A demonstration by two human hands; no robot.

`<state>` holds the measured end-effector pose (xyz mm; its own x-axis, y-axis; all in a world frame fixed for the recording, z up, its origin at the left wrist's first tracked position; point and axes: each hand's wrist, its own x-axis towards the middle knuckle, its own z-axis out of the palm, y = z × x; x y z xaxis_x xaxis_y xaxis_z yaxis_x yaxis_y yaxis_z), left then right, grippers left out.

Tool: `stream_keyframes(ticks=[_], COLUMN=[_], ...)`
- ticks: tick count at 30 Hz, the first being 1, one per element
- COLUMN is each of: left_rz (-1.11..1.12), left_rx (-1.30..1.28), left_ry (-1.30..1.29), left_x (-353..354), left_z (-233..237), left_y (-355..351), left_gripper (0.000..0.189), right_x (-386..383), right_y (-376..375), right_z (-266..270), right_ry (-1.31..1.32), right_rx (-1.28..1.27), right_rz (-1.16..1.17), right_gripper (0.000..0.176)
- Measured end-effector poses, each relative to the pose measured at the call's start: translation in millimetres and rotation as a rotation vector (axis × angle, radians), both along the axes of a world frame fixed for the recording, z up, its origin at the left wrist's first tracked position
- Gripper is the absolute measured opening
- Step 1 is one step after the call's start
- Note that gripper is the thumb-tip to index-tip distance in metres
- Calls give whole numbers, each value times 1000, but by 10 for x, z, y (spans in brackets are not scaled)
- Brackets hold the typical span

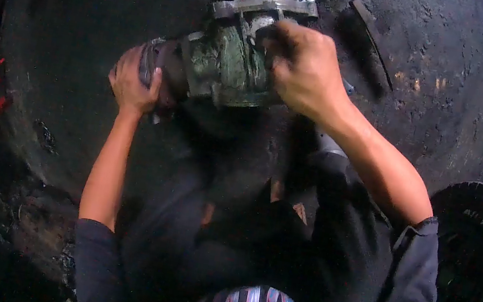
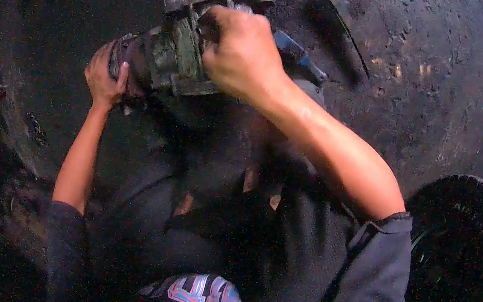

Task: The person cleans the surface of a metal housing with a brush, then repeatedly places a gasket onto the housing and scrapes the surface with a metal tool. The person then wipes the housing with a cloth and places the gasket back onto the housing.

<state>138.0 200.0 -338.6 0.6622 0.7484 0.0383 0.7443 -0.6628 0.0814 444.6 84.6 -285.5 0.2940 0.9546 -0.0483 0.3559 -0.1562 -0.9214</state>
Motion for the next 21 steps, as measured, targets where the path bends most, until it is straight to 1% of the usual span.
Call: stream_keyframes(ticks=[1,3,5,8,10,11,13,14,17,18,19,21], left_rz=[-5,7,17,-8,-11,-5,-2,-5,37,25,9,-13], left_rx=[-22,-14,-1,34,-10,-7,5,3,-21,-23,-30,-11], left_ry=[-13,14,39,-1,-34,-35,-28,-25,-34,-33,-28,-20], left_x=[26,46,56,14,-10,-3,13,-3,-15,-3,-7,-1], left_z=[4,33,27,-11,-21,-26,-8,-14,-45,-26,-6,20], left_y=[17,-17,-17,10,15,22,7,2,-13,-4,7,-9], left_gripper=[55,55,54,54,54,54,55,55,56,55,55,55], right_x=[55,144,142,95,25,41,58,37,41,82,119,185], right_y=[93,260,266,87,-20,63,283,298,187,110,29,-125], right_z=[-53,-98,-84,-54,-34,-55,-55,-26,-92,-45,-49,-69], right_ry=[-73,-21,-3,31,73,71,-58,-15,-20,-30,-29,193], right_rx=[36,-13,-31,-43,-13,-10,-25,-12,-40,-88,-85,-323], right_rz=[-45,-42,-37,-20,-12,-6,-77,-80,-88,-42,-47,17], right_gripper=[22,21,20,19,18,18,18,17,18,19,19,20])
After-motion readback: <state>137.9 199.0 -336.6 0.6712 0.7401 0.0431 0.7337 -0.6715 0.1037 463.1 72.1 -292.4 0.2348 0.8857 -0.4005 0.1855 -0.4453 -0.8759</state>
